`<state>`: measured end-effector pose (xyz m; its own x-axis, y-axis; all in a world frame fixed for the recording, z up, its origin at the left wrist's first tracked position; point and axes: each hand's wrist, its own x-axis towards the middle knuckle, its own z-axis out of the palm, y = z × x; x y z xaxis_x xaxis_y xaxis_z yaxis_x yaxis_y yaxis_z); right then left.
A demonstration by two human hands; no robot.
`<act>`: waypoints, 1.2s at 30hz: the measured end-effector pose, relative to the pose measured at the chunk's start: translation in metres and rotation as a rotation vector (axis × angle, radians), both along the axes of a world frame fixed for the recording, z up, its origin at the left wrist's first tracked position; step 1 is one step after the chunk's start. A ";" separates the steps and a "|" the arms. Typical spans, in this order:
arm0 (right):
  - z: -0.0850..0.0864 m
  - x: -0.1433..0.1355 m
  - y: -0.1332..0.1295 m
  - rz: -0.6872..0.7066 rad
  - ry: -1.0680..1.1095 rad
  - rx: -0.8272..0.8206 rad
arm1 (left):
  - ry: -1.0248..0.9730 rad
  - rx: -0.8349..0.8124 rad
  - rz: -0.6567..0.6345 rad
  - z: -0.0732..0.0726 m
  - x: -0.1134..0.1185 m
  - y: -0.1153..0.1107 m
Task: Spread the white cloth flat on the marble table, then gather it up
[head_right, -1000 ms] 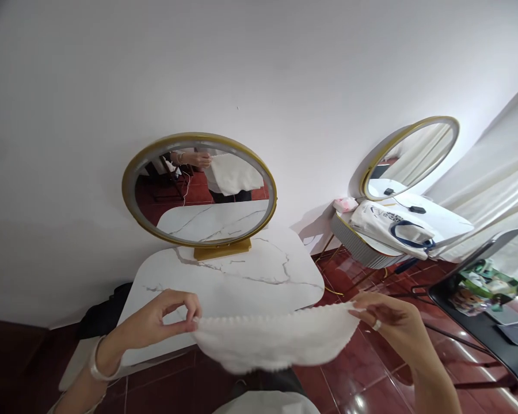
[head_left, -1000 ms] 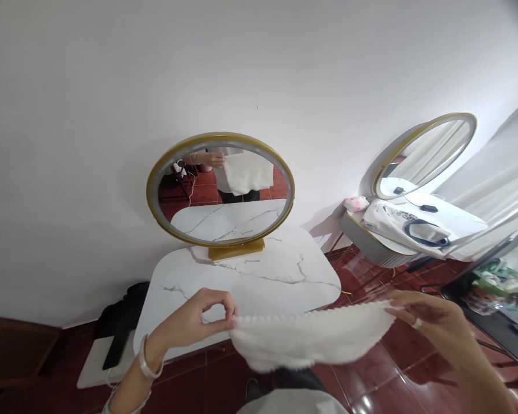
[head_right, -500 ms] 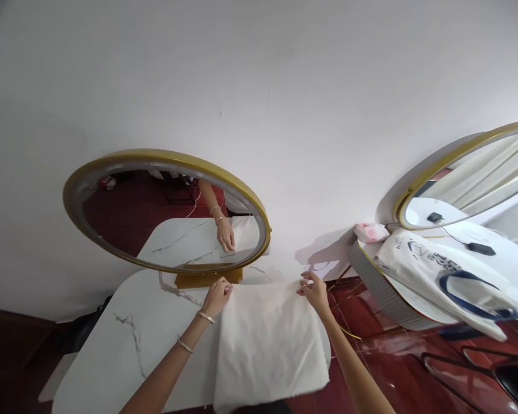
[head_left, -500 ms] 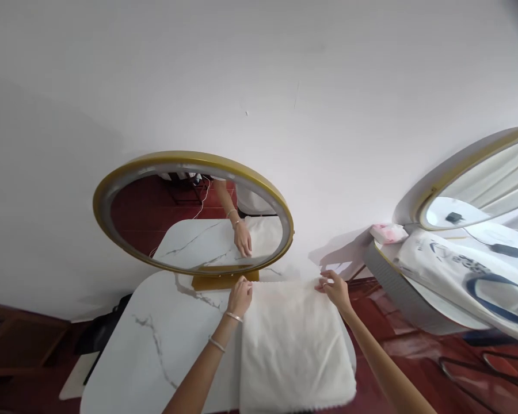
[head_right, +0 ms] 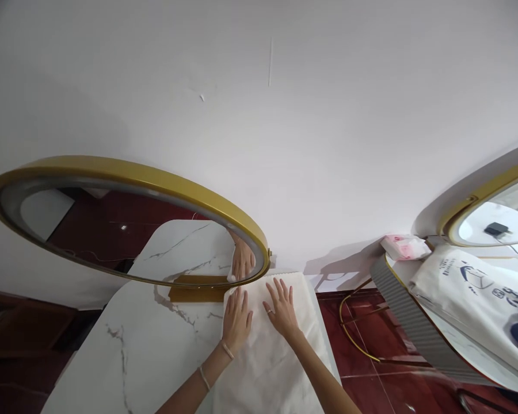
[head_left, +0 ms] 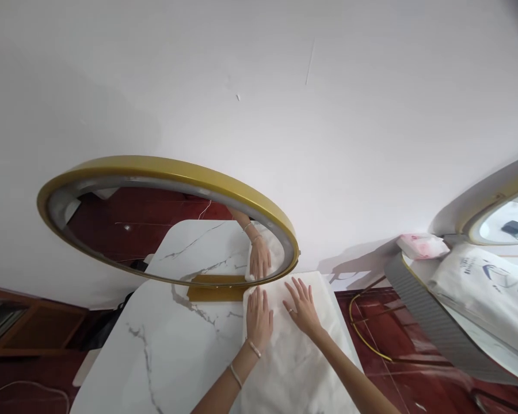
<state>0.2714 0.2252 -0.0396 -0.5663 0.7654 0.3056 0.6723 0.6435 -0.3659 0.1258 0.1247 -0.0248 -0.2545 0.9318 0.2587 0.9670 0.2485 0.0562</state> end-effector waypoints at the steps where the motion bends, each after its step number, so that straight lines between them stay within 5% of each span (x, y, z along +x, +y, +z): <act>1: -0.003 -0.006 0.000 -0.041 -0.064 0.017 | 0.008 0.017 0.012 -0.001 -0.004 0.007; 9: -0.012 -0.021 0.026 -0.199 -0.292 0.030 | -0.060 0.036 0.067 0.001 -0.016 0.057; 16: -0.003 -0.038 0.068 -0.165 -0.350 -0.105 | -0.170 -0.026 0.135 0.011 -0.021 0.104; 19: 0.001 -0.032 0.056 -0.180 -0.349 -0.056 | -0.160 -0.011 0.110 0.012 -0.017 0.087; 25: -0.004 0.020 -0.021 -0.170 -0.260 0.106 | -0.098 0.104 -0.005 0.008 0.001 0.002; 28: -0.011 0.039 -0.031 -0.158 -0.205 0.134 | -0.102 0.082 -0.002 0.008 0.004 -0.008; 31: -0.014 0.038 -0.006 -0.246 -0.192 0.123 | -0.113 0.014 0.005 0.012 0.002 0.020; 36: -0.010 0.007 0.063 -0.274 -0.254 0.003 | -0.158 -0.099 0.061 0.012 -0.015 0.096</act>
